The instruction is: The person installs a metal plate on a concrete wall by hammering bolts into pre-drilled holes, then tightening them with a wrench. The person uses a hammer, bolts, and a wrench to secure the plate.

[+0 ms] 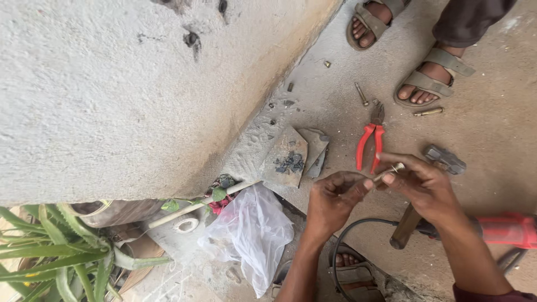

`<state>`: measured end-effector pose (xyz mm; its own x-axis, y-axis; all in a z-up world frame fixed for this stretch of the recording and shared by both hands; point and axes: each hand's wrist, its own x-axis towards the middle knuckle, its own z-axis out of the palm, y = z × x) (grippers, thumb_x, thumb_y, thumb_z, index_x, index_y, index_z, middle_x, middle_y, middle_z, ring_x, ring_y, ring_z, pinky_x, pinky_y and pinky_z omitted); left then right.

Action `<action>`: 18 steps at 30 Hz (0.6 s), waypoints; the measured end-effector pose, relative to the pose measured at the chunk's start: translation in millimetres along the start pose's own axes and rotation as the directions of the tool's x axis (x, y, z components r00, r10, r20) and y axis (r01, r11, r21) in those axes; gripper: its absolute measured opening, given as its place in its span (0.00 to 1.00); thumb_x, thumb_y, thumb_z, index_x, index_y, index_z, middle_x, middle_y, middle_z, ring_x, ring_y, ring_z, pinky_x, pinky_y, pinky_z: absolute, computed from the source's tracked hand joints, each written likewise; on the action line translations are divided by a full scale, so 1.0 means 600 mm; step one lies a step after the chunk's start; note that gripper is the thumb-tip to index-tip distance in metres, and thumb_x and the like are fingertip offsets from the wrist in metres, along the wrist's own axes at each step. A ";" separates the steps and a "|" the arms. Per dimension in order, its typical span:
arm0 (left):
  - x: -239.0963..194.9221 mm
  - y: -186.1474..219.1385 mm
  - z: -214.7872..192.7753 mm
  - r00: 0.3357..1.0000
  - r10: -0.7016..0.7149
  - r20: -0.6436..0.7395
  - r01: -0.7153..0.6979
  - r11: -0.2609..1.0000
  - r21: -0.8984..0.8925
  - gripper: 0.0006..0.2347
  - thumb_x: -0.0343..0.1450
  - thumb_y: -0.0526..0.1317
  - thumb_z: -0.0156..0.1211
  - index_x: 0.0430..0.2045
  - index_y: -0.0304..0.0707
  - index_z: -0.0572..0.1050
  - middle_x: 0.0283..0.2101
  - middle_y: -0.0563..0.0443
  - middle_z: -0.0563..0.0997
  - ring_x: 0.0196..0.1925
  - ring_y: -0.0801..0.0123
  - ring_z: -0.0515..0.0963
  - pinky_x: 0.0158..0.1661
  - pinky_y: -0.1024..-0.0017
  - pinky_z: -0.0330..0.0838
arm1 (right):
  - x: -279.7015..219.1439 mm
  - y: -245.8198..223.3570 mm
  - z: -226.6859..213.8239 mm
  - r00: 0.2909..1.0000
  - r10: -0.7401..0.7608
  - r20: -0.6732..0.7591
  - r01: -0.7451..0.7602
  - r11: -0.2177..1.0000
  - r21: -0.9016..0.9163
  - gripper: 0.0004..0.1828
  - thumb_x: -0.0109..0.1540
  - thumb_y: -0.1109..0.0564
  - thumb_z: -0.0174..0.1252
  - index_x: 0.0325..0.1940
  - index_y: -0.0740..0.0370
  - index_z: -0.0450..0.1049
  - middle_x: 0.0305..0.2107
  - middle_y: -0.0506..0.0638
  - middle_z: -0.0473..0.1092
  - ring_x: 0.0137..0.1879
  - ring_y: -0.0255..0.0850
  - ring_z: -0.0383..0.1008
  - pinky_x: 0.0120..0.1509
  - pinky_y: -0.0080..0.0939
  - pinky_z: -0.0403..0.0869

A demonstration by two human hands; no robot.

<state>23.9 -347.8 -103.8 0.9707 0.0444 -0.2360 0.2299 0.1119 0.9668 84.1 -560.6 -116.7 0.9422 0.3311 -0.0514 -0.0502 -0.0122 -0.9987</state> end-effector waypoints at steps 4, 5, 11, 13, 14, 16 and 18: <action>0.000 0.043 -0.015 0.982 0.065 -0.176 -0.093 0.983 -0.157 0.12 0.70 0.42 0.69 0.38 0.29 0.82 0.28 0.53 0.82 0.29 0.78 0.78 0.31 0.78 0.72 | 0.012 0.005 -0.012 0.994 0.087 0.066 -0.066 0.961 -0.270 0.16 0.57 0.64 0.66 0.49 0.68 0.80 0.27 0.56 0.81 0.33 0.42 0.84 0.33 0.39 0.79; 0.003 0.047 -0.016 0.974 0.074 -0.214 -0.118 0.973 -0.200 0.12 0.70 0.42 0.69 0.38 0.28 0.82 0.28 0.53 0.82 0.29 0.77 0.78 0.31 0.78 0.72 | 0.010 0.003 -0.010 0.995 0.086 0.056 -0.071 0.972 -0.225 0.14 0.58 0.64 0.66 0.48 0.68 0.79 0.28 0.56 0.81 0.34 0.41 0.83 0.35 0.38 0.80; 0.040 0.024 -0.019 0.955 0.103 -0.278 -0.187 0.936 -0.297 0.12 0.72 0.40 0.69 0.35 0.25 0.81 0.29 0.50 0.83 0.30 0.75 0.80 0.34 0.77 0.75 | 0.017 -0.014 0.027 0.997 -0.020 -0.077 0.012 0.995 -0.099 0.12 0.61 0.64 0.63 0.49 0.67 0.77 0.33 0.52 0.79 0.39 0.36 0.80 0.43 0.36 0.80; 0.055 0.002 -0.017 0.968 0.070 -0.239 -0.134 0.955 -0.264 0.12 0.72 0.41 0.68 0.36 0.24 0.81 0.29 0.50 0.83 0.29 0.75 0.81 0.33 0.77 0.75 | 0.019 -0.010 0.025 0.990 -0.015 -0.143 0.002 0.996 -0.090 0.13 0.60 0.64 0.63 0.49 0.66 0.77 0.33 0.52 0.79 0.39 0.35 0.80 0.43 0.36 0.80; 0.064 -0.011 -0.016 0.978 0.055 -0.200 -0.104 0.964 -0.246 0.12 0.73 0.41 0.67 0.36 0.24 0.81 0.29 0.50 0.83 0.29 0.75 0.81 0.33 0.77 0.75 | 0.022 -0.007 0.019 0.992 -0.005 -0.128 -0.009 0.994 -0.113 0.12 0.59 0.64 0.64 0.48 0.66 0.77 0.32 0.52 0.79 0.37 0.36 0.80 0.40 0.37 0.80; 0.079 -0.038 -0.022 0.977 0.013 -0.214 -0.052 0.982 -0.180 0.12 0.73 0.41 0.66 0.37 0.25 0.81 0.29 0.51 0.83 0.29 0.75 0.81 0.32 0.77 0.76 | 0.027 0.003 -0.001 0.995 0.021 -0.094 -0.036 0.987 -0.158 0.12 0.58 0.65 0.65 0.46 0.66 0.78 0.30 0.52 0.78 0.32 0.38 0.80 0.34 0.39 0.80; 0.089 -0.061 -0.034 0.945 -0.034 -0.326 0.004 0.996 -0.094 0.12 0.72 0.42 0.64 0.40 0.28 0.81 0.28 0.53 0.84 0.28 0.77 0.82 0.31 0.78 0.76 | 0.037 0.004 -0.034 0.955 0.187 -0.228 -0.247 0.929 -0.274 0.12 0.57 0.65 0.66 0.45 0.66 0.77 0.29 0.55 0.79 0.31 0.40 0.78 0.34 0.43 0.79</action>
<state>65.7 -329.2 -153.8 0.8864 0.3622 -0.2883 0.2261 0.2046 0.9524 111.6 -572.5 -120.2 0.9665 0.0987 -0.2371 -0.1889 -0.3520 -0.9167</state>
